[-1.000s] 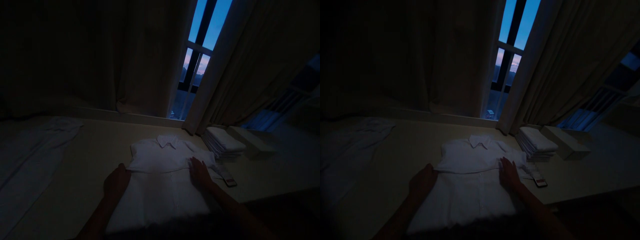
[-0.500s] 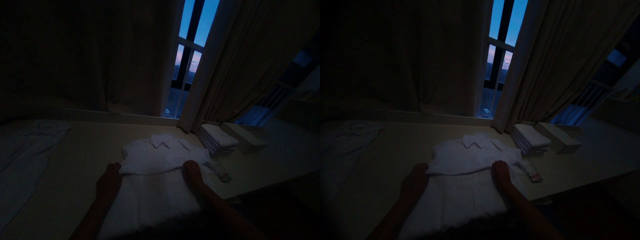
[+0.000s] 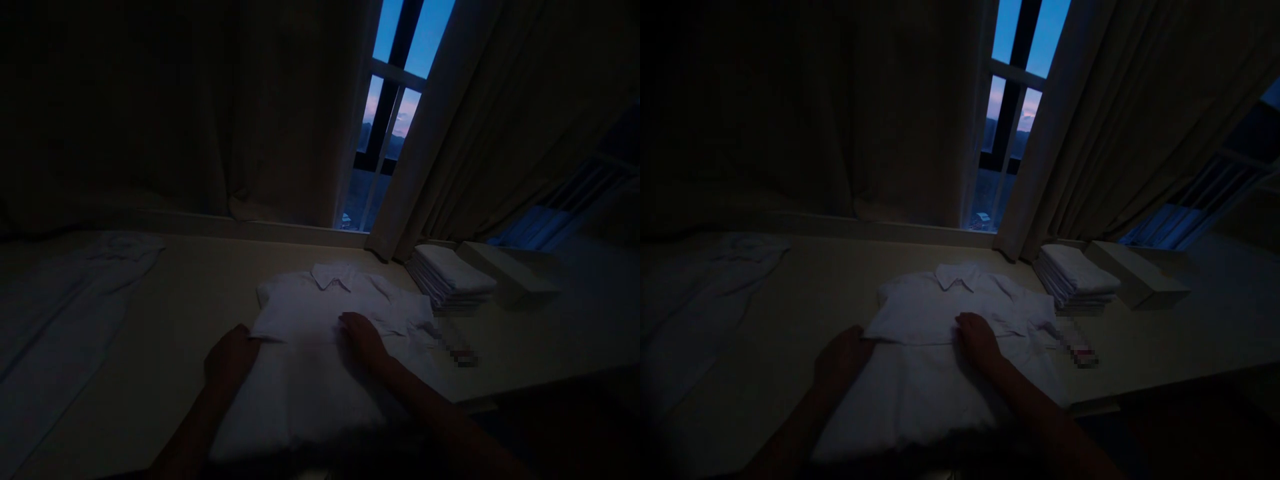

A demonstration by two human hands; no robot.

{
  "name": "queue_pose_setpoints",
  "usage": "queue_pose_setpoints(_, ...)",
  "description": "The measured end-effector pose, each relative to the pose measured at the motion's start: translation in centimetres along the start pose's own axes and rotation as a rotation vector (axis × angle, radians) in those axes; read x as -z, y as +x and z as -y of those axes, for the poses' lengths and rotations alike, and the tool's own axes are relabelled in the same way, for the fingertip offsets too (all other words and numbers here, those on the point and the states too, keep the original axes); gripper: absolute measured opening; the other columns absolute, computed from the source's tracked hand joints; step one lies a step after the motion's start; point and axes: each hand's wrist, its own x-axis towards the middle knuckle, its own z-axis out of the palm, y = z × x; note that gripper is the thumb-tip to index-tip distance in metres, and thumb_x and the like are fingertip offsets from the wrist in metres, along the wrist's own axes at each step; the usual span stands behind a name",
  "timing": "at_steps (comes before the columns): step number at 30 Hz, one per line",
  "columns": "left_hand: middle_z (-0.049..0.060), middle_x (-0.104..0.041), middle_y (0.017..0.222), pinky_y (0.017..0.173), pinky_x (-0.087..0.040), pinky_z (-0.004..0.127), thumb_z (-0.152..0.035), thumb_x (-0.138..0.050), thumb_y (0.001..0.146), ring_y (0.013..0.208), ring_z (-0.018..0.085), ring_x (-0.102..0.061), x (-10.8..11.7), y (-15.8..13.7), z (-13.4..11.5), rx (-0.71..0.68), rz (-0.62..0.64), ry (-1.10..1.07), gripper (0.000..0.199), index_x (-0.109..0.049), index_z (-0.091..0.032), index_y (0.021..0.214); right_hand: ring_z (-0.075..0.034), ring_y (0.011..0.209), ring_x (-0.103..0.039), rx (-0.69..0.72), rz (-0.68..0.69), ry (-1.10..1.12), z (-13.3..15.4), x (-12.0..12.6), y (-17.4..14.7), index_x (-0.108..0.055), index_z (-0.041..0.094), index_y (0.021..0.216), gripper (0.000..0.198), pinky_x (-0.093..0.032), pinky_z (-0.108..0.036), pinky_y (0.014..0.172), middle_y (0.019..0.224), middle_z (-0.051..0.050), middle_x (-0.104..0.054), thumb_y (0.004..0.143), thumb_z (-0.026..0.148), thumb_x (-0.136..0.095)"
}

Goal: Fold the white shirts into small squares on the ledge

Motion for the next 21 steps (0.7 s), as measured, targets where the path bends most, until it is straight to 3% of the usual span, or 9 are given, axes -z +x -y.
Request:
queue_pose_setpoints(6,0.010,-0.069,0.098,0.068,-0.042,0.032,-0.042,-0.040,0.086,0.090,0.025,-0.065,-0.1,-1.0,0.7,-0.082,-0.059,-0.027,0.030,-0.058,-0.021,0.096,-0.027,0.140,-0.027,0.180,0.209,0.118,10.4,-4.1,7.1,-0.033,0.026,0.146,0.048,-0.026,-0.053,0.112,0.153,-0.006,-0.032,0.100,0.040,-0.035)
queue_pose_setpoints(9,0.008,-0.069,0.097,0.070,-0.042,0.030,-0.035,-0.038,0.087,0.088,0.022,-0.065,0.0,-1.0,1.2,-0.124,-0.086,-0.144,0.024,-0.054,-0.022,0.100,-0.027,0.142,-0.021,0.206,0.265,0.184,13.6,-5.3,9.7,-0.027,0.031,0.148,0.049,-0.024,-0.056,0.111,0.156,-0.003,-0.026,0.101,0.046,-0.025)
queue_pose_setpoints(12,0.007,-0.068,0.095,0.070,-0.043,0.027,-0.040,-0.038,0.088,0.083,0.018,-0.065,0.0,-0.7,1.6,-0.092,-0.068,-0.320,0.024,-0.052,-0.022,0.097,-0.027,0.142,-0.022,0.153,0.338,0.217,14.5,-6.2,11.2,-0.025,0.031,0.148,0.051,-0.025,-0.059,0.108,0.156,-0.004,-0.027,0.101,0.049,-0.018)
queue_pose_setpoints(16,0.008,-0.067,0.095,0.070,-0.046,0.027,-0.047,-0.052,0.080,0.083,0.018,-0.065,-0.4,-1.3,2.4,-0.040,-0.023,-0.485,0.033,-0.050,-0.020,0.097,-0.028,0.143,-0.019,0.144,0.399,0.161,13.5,-7.5,11.1,-0.025,0.029,0.148,0.053,-0.019,-0.060,0.110,0.156,-0.006,-0.027,0.100,0.051,-0.022)
queue_pose_setpoints(21,0.006,-0.069,0.092,0.074,-0.048,0.029,-0.037,-0.051,0.077,0.082,0.018,-0.067,-1.2,-6.2,4.3,0.022,0.097,-0.578,0.027,-0.047,-0.021,0.098,-0.029,0.144,-0.014,0.174,0.317,0.084,13.1,-8.3,10.3,-0.024,0.032,0.149,0.053,-0.014,-0.058,0.113,0.158,-0.003,-0.021,0.100,0.052,-0.024)
